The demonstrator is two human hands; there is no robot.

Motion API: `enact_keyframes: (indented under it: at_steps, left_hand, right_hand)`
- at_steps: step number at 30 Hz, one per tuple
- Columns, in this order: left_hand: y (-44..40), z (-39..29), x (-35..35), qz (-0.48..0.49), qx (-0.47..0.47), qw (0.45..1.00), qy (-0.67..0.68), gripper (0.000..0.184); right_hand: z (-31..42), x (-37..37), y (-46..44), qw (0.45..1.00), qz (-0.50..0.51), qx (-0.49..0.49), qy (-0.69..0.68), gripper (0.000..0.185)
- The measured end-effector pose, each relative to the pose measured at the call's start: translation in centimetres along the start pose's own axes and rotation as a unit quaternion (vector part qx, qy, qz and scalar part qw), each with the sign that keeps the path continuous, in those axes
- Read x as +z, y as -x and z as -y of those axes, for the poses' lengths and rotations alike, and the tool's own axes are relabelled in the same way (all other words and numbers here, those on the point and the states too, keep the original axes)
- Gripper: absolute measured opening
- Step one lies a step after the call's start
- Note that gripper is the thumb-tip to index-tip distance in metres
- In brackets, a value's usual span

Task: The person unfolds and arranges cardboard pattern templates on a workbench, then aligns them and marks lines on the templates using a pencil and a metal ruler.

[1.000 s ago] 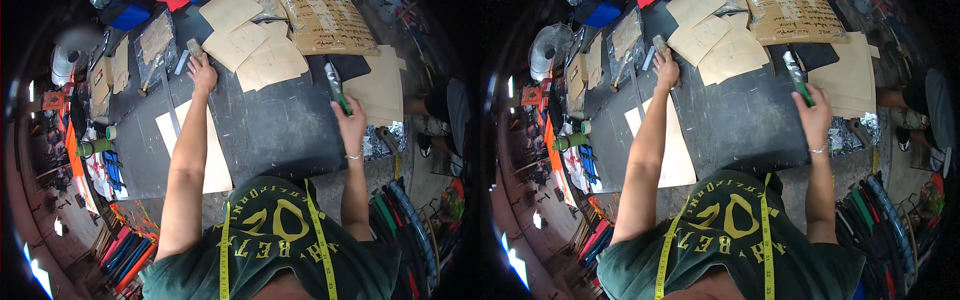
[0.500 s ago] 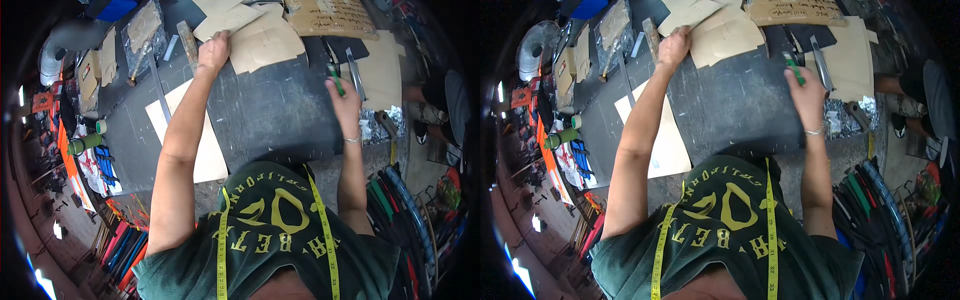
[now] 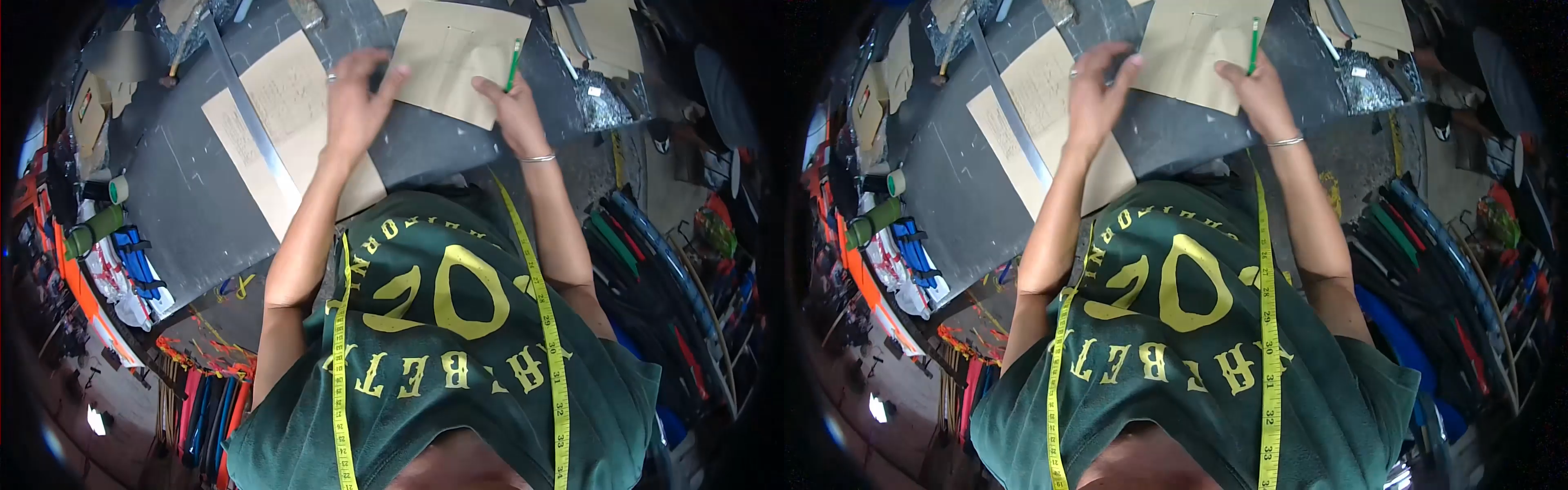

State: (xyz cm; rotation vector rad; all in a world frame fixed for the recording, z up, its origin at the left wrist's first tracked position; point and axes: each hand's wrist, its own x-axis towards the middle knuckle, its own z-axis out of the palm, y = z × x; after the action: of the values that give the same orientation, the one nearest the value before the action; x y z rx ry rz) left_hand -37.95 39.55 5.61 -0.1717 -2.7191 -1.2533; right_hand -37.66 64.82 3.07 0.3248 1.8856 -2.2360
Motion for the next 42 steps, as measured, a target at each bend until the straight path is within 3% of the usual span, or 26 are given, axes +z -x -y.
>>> enact_keyframes:
  at_steps: [2,5,8,9,12,15,17,20,21,24,25,26,29,32,36,39,42]
  left_hand:
    - [1.6,0.2,-2.1,0.035,-0.159,0.981,0.104,0.074]
    - [4.3,3.8,-1.1,0.149,-0.223,0.913,0.307,0.092]
    - [6.2,2.3,-2.0,0.252,-0.262,0.818,0.446,0.092]
    - [7.1,1.9,-1.8,0.226,-0.265,0.809,0.473,0.081]
    - [7.7,3.0,-1.4,0.243,-0.227,0.855,0.398,0.062]
    - [8.2,3.4,-1.8,0.234,-0.186,0.943,0.145,0.044]
    - [8.7,3.1,-1.5,0.227,-0.209,0.946,0.096,0.040]
    - [9.8,2.5,-1.1,0.187,-0.202,0.961,0.044,0.037]
    - [10.2,2.4,-1.1,0.170,-0.192,0.966,0.031,0.036]
    - [10.9,2.4,-0.9,0.157,-0.194,0.968,-0.036,0.035]
    - [11.0,2.7,-0.6,0.146,-0.203,0.968,-0.031,0.034]
    - [11.1,3.0,-0.4,0.143,-0.197,0.970,-0.024,0.034]
    - [11.6,3.6,0.0,0.131,-0.194,0.972,0.004,0.036]
    - [11.4,3.1,-0.5,0.148,-0.217,0.965,-0.002,0.034]
    - [11.3,2.8,-0.3,0.145,-0.236,0.961,-0.009,0.034]
    - [11.5,3.8,0.4,0.141,-0.246,0.959,0.001,0.035]
    - [11.6,4.0,0.6,0.135,-0.242,0.961,-0.015,0.037]
  right_hand:
    - [1.3,-0.9,2.6,0.998,0.046,0.051,-0.007,0.044]
    - [1.8,-1.4,5.6,0.993,0.084,0.086,0.009,0.048]
    - [2.3,-0.8,8.6,0.992,0.069,0.102,0.035,0.048]
    - [2.8,0.1,9.4,0.993,0.054,0.096,0.051,0.047]
    - [3.7,1.3,9.8,0.976,0.001,0.068,0.205,0.045]
    - [0.8,-1.2,7.6,0.934,-0.010,0.016,0.358,0.046]
    - [0.2,-1.5,7.0,0.869,-0.016,0.002,0.495,0.045]
    - [0.1,-1.0,7.4,0.934,-0.141,-0.029,0.328,0.048]
    - [-0.3,-1.8,7.0,0.945,-0.109,-0.081,0.297,0.055]
    - [-0.8,-4.4,8.6,0.928,-0.091,-0.051,0.358,0.059]
    - [-1.2,-4.2,9.3,0.927,-0.094,-0.067,0.357,0.054]
    - [-2.8,-4.7,9.6,0.953,-0.074,-0.114,0.271,0.038]
    - [-5.1,-6.1,10.2,0.951,-0.044,-0.132,0.277,0.019]
    - [-5.4,-7.1,11.0,0.926,-0.035,-0.186,0.326,0.018]
    - [-4.7,-7.2,11.7,0.910,-0.030,-0.188,0.369,0.015]
    - [-2.4,-6.3,12.3,0.902,-0.022,-0.059,0.426,0.015]
    - [-3.4,-6.8,12.0,0.905,-0.016,-0.150,0.398,0.017]
